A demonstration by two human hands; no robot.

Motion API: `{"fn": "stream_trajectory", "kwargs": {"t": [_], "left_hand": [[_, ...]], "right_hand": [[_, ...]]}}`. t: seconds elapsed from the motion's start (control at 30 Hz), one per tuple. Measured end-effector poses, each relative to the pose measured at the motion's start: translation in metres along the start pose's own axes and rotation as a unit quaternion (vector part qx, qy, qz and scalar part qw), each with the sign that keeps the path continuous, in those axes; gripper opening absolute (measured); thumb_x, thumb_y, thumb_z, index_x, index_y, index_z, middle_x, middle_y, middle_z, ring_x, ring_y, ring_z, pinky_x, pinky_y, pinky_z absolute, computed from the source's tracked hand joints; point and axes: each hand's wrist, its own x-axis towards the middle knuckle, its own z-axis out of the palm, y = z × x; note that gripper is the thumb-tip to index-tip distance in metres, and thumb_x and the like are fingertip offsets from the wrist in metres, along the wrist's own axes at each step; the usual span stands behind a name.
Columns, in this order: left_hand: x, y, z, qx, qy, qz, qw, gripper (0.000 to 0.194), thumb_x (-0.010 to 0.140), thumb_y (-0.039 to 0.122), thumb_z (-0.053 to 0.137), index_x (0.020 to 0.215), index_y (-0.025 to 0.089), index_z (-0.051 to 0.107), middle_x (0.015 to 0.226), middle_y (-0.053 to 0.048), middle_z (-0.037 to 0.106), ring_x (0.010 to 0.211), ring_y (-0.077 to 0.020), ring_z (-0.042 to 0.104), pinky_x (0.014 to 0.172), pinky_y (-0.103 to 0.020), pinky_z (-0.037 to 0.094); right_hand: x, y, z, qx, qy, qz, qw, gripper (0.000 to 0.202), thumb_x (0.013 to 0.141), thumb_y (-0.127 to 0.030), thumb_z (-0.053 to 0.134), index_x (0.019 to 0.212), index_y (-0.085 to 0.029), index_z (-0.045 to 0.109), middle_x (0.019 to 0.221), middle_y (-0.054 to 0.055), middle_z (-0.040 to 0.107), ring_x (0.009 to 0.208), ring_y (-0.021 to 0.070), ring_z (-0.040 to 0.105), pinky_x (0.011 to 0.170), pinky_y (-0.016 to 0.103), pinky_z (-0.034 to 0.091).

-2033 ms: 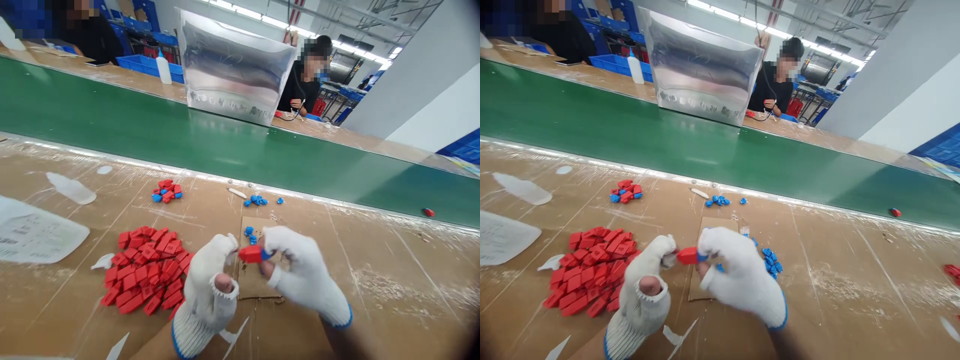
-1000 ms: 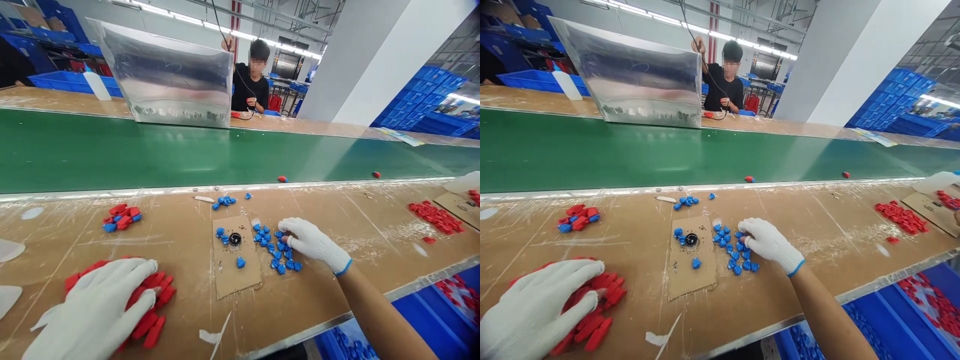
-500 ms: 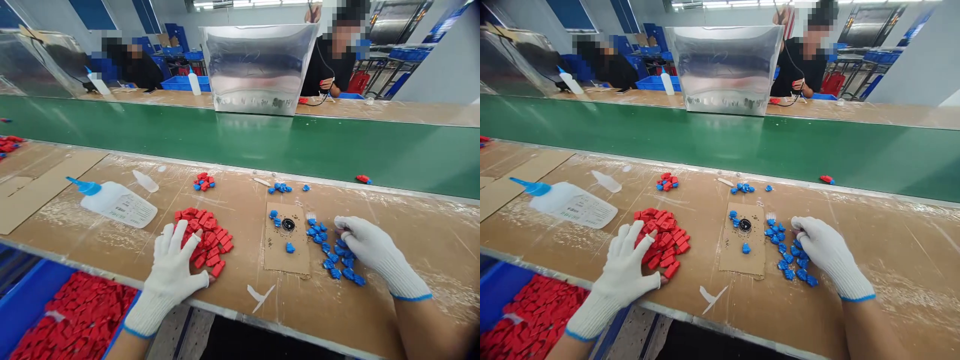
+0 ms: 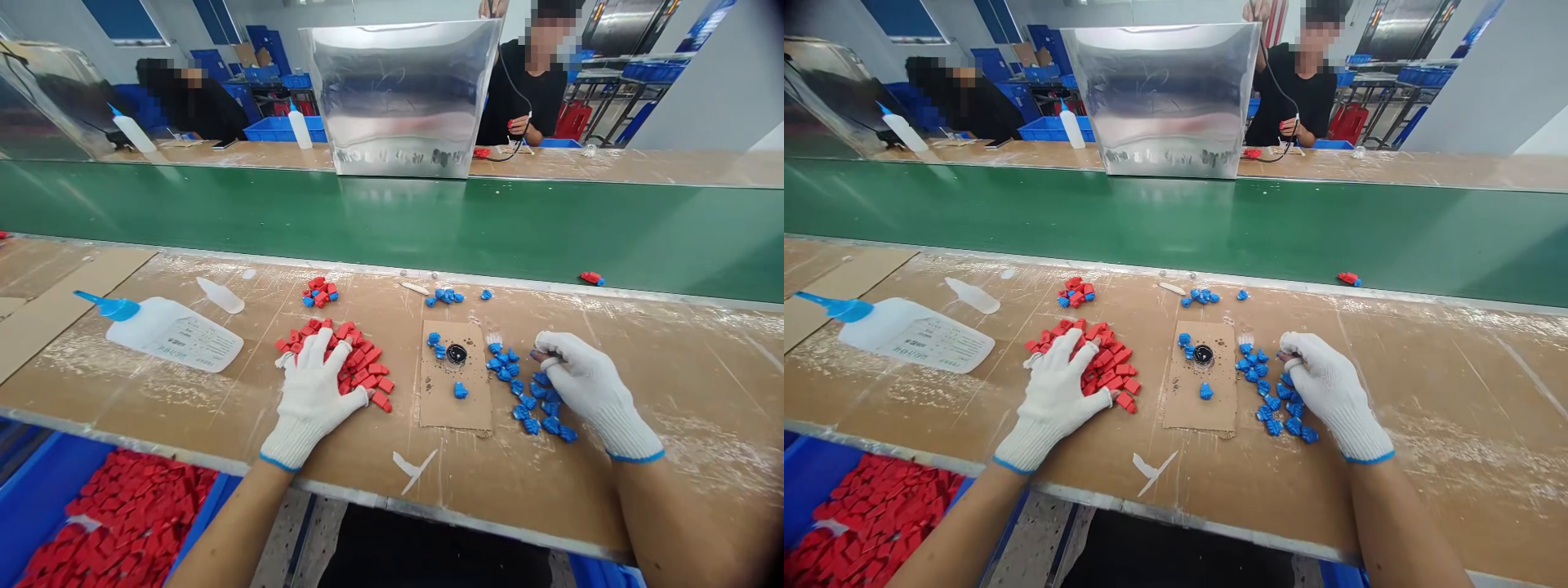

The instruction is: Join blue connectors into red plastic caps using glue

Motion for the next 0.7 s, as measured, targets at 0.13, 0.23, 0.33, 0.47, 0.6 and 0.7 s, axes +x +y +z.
{"fn": "stream_trajectory", "kwargs": {"t": [0.13, 0.23, 0.33, 0.47, 0.6, 0.7], "left_hand": [[0.018, 0.022, 0.002, -0.007, -0.001, 0.0, 1.0, 0.079, 0.082, 0.055, 0.077, 0.151, 0.02, 0.062, 0.173, -0.026, 0.04, 0.155, -0.052, 0.043, 0.122, -0.074, 0.036], [0.02, 0.028, -0.001, -0.02, 0.005, 0.029, 0.999, 0.071, 0.088, 0.052, 0.071, 0.15, 0.019, 0.061, 0.171, -0.029, 0.041, 0.153, -0.0527, 0.045, 0.117, -0.077, 0.039], [0.006, 0.023, -0.009, -0.024, 0.011, 0.06, 0.998, 0.062, 0.092, 0.047, 0.066, 0.146, 0.014, 0.064, 0.168, -0.032, 0.043, 0.155, -0.0544, 0.042, 0.117, -0.079, 0.038], [-0.018, 0.021, -0.022, 0.01, 0.067, 0.192, 0.979, 0.044, 0.088, 0.031, 0.072, 0.132, 0.023, 0.073, 0.165, -0.023, 0.052, 0.156, -0.0532, 0.04, 0.125, -0.082, 0.024], [-0.015, 0.031, -0.02, 0.052, 0.086, 0.371, 0.923, 0.029, 0.09, 0.009, 0.068, 0.108, 0.031, 0.077, 0.15, -0.009, 0.067, 0.146, -0.04, 0.053, 0.126, -0.075, 0.029], [0.003, 0.035, -0.013, 0.079, 0.108, 0.424, 0.896, 0.024, 0.096, 0.006, 0.063, 0.097, 0.027, 0.075, 0.139, -0.006, 0.072, 0.142, -0.0341, 0.057, 0.125, -0.067, 0.035]], "right_hand": [[0.0, 0.001, -0.001, 0.026, 0.033, 0.011, 0.999, 0.012, 0.091, -0.022, 0.054, 0.095, -0.025, 0.065, 0.097, 0.005, 0.075, 0.087, 0.0238, 0.072, 0.08, 0.035, 0.055], [-0.002, 0.002, 0.0, 0.048, 0.026, 0.034, 0.998, 0.013, 0.092, -0.023, 0.055, 0.098, -0.025, 0.066, 0.102, 0.008, 0.075, 0.092, 0.0257, 0.072, 0.086, 0.038, 0.057], [-0.004, 0.007, 0.003, 0.08, 0.04, 0.059, 0.994, 0.01, 0.095, -0.027, 0.059, 0.1, -0.025, 0.067, 0.107, 0.009, 0.075, 0.097, 0.0281, 0.072, 0.091, 0.042, 0.058], [-0.004, 0.015, 0.01, 0.155, 0.065, 0.081, 0.982, 0.01, 0.098, -0.031, 0.061, 0.104, -0.025, 0.066, 0.112, 0.009, 0.071, 0.093, 0.0268, 0.073, 0.088, 0.044, 0.061], [0.002, 0.01, 0.012, 0.162, 0.082, 0.059, 0.982, 0.006, 0.098, -0.029, 0.062, 0.102, -0.026, 0.064, 0.112, 0.009, 0.069, 0.1, 0.0277, 0.071, 0.095, 0.047, 0.059], [0.005, -0.004, 0.007, 0.157, 0.073, 0.031, 0.984, 0.004, 0.098, -0.029, 0.061, 0.1, -0.026, 0.064, 0.111, 0.009, 0.069, 0.104, 0.0275, 0.07, 0.096, 0.047, 0.058]]}}
